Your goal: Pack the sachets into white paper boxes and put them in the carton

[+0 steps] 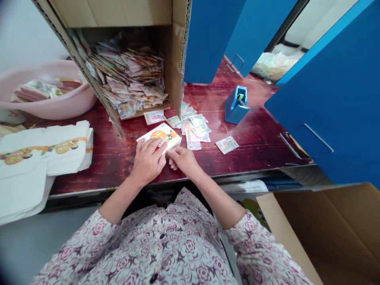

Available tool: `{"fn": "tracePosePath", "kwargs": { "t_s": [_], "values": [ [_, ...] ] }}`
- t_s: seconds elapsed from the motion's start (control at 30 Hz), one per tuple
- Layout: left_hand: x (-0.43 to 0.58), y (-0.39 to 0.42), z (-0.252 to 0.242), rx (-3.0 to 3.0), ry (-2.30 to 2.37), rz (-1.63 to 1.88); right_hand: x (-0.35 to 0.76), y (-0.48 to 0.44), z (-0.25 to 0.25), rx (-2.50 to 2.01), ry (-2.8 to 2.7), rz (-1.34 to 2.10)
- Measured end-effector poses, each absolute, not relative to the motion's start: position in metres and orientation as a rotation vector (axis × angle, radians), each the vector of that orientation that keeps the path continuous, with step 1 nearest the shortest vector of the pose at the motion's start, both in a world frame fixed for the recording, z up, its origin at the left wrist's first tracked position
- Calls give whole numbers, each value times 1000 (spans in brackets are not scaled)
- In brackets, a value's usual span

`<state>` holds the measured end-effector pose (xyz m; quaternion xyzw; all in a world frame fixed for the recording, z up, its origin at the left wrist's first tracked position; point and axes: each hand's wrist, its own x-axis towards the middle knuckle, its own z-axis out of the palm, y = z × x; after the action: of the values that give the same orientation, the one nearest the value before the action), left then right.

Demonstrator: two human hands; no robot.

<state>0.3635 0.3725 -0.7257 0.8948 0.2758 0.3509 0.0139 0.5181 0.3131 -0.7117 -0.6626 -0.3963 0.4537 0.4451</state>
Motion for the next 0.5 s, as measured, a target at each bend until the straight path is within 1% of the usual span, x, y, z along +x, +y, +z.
{"fn": "tracePosePath", "kwargs": {
  "t_s": [0.13,0.2,0.23,0.3,0.4,0.47,0.5],
  "values": [
    [361,373,-719,2748,839,1067,531,314,-720,-2013,-1330,655],
    [358,381,-713,2673,807,1060,535,314,-720,-2098,-1410,515],
    [357,388,-709,2605,833,1074,535,314,-719,-2083,-1396,529],
    [356,405,-702,2425,1011,1072,533,313,-719,-1979,-1257,712],
    [354,426,-692,2077,1285,805,526,312,-723,-1772,-943,1022],
    [352,430,-688,1853,1232,643,523,311,-727,-1631,-844,1110],
    [351,428,-686,1759,1157,619,522,310,-729,-1574,-829,1128]
  ]
}}
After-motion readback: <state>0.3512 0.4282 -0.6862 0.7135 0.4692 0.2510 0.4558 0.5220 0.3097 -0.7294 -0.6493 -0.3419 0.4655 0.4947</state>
